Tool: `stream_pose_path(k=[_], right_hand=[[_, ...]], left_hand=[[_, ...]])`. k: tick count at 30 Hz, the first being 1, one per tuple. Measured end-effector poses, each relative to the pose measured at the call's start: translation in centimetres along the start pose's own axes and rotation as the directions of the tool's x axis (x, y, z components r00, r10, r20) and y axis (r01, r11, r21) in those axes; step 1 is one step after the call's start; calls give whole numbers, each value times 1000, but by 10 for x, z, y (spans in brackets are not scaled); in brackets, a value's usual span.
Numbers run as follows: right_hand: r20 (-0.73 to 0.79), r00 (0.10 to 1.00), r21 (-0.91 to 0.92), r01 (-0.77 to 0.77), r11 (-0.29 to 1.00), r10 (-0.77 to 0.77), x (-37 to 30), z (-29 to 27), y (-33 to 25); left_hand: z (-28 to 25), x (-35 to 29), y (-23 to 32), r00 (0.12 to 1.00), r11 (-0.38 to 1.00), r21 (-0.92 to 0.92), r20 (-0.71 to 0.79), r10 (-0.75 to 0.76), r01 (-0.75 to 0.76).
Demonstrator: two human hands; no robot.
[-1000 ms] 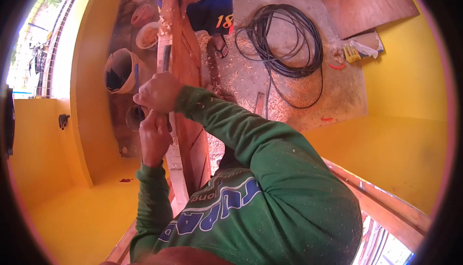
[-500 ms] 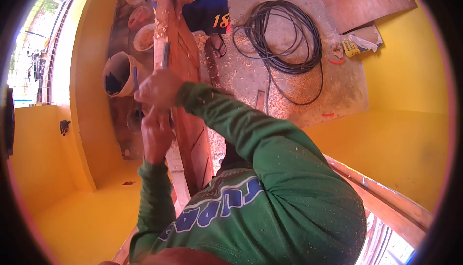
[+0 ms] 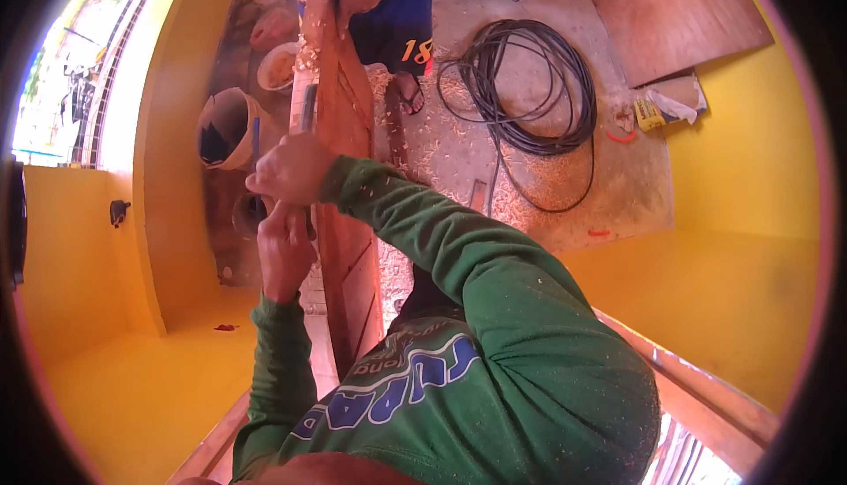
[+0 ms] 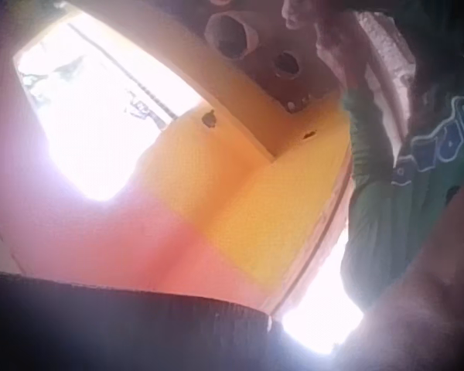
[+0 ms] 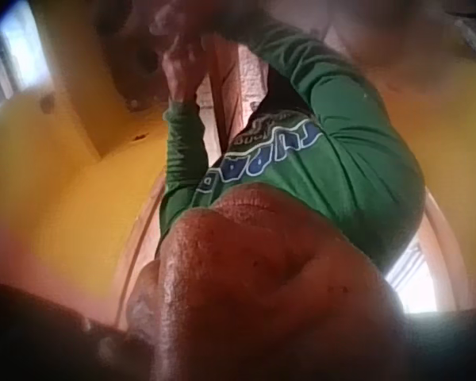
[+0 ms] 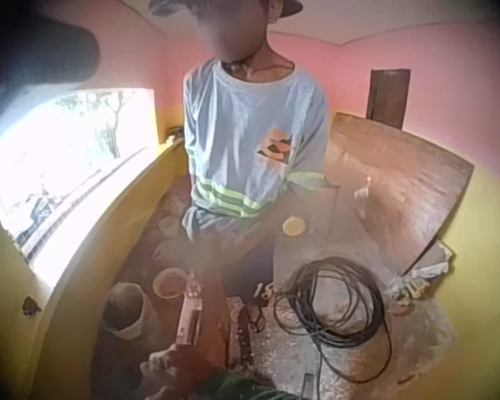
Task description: The person carves mortises into the edge of a wooden door using a chisel and a hammer, then tests the fit by placing a metal hinge onto the carved recess.
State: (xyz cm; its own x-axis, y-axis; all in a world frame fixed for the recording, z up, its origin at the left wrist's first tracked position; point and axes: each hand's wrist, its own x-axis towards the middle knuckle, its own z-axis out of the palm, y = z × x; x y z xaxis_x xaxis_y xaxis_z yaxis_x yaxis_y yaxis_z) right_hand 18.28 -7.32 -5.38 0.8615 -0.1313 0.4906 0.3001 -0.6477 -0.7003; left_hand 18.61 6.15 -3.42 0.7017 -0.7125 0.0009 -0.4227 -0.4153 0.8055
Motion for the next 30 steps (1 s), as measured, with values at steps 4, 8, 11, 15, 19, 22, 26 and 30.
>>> stream_pose_path(k=[4,8,11,15,19,22,26,30], right_hand=[[-116,978,1,173,985,-171,29,0,16],[-50,977,-78,205,976,-210,13,7,2],[33,998,33,54,998,-55,14,2,0],[43,999,56,-16,998,14,20,5,-6],[-23,997,92,73,993,-71,19,6,0],[-37,998,98,51,994,-47,32,4,-3],[4,1000,147,-17,989,17,17,4,-11],[16,992,140,-129,982,128,24,7,2]], left_hand=[[-9,24,10,999,996,-79,25,-46,47],[-4,7,-19,938,934,150,-81,338,-323],[-7,6,-6,944,944,147,-111,311,-294],[-14,8,-3,999,1000,-1,36,-10,10],[-10,7,-3,978,979,81,-77,191,-185],[-21,18,4,992,992,-35,40,-123,124],[-16,2,6,1000,1000,-7,-5,-27,27],[-18,14,1,994,995,-35,45,-96,98]])
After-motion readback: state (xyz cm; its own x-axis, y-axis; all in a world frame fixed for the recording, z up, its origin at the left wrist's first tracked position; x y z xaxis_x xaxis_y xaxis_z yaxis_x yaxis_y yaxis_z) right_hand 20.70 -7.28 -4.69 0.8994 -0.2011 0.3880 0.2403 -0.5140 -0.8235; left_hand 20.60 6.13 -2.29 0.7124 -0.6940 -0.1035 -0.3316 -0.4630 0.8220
